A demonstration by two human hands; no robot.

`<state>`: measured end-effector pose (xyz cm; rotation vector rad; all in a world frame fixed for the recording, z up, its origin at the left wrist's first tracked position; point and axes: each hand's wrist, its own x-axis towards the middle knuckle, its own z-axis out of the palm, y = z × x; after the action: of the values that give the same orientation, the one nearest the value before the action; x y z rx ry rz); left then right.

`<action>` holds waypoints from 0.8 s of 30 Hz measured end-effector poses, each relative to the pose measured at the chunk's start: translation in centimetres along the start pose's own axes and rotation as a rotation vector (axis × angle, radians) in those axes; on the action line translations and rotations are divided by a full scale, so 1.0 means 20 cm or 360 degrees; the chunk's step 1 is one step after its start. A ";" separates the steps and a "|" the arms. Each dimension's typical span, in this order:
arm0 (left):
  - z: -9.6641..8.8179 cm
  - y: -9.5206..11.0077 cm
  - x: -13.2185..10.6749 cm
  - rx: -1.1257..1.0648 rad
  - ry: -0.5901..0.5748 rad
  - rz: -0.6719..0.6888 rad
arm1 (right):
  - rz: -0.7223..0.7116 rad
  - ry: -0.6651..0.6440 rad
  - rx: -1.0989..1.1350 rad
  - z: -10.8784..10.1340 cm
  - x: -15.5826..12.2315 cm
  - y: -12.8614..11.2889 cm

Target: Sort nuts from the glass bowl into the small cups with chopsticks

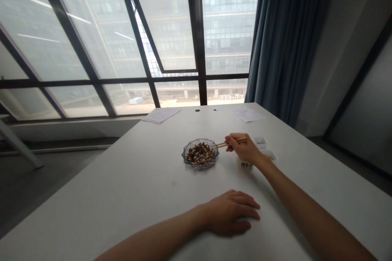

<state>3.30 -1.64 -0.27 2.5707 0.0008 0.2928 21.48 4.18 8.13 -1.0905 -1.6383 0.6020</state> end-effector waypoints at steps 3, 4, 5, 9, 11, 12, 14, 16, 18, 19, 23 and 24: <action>0.00 0.00 0.00 -0.0002 -0.0011 0.0004 | -0.0018 -0.0089 -0.0055 0.06 -0.01 0.04; -0.01 0.00 0.00 -0.0004 -0.0009 0.0007 | -0.0024 -0.0096 -0.0068 0.07 -0.02 0.05; -0.01 0.00 0.00 -0.0006 -0.0009 0.0007 | -0.0028 -0.0098 -0.0076 0.08 -0.02 0.05; -0.01 0.01 0.00 -0.0016 -0.0023 -0.0009 | -0.0006 -0.0096 -0.0067 0.11 -0.02 0.09; -0.01 0.01 0.00 -0.0017 -0.0031 -0.0015 | 0.0019 -0.0112 -0.0085 0.12 -0.02 0.10; -0.01 0.01 0.00 -0.0017 -0.0033 -0.0017 | 0.0028 -0.0119 -0.0098 0.13 -0.02 0.11; -0.01 0.01 0.00 -0.0015 -0.0030 -0.0018 | 0.0041 -0.0125 -0.0093 0.14 -0.03 0.13; -0.01 0.00 0.00 -0.0015 -0.0017 -0.0007 | 0.0048 -0.0097 -0.0063 0.16 -0.04 0.14; 0.00 0.00 0.00 -0.0015 -0.0005 -0.0002 | 0.0056 -0.0017 -0.0052 0.17 -0.04 0.15; 0.00 0.00 0.00 -0.0014 -0.0005 -0.0005 | 0.0061 0.0033 -0.0053 0.18 -0.05 0.16; -0.01 0.01 0.00 -0.0015 -0.0024 -0.0030 | 0.0077 0.0166 -0.0058 0.20 -0.06 0.16; -0.01 0.01 0.00 -0.0015 -0.0026 -0.0031 | 0.0075 0.0176 -0.0054 0.20 -0.05 0.16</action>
<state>3.20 -1.66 -0.03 2.5619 0.0186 0.2634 18.92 5.23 3.59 -1.1696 -1.5359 0.5367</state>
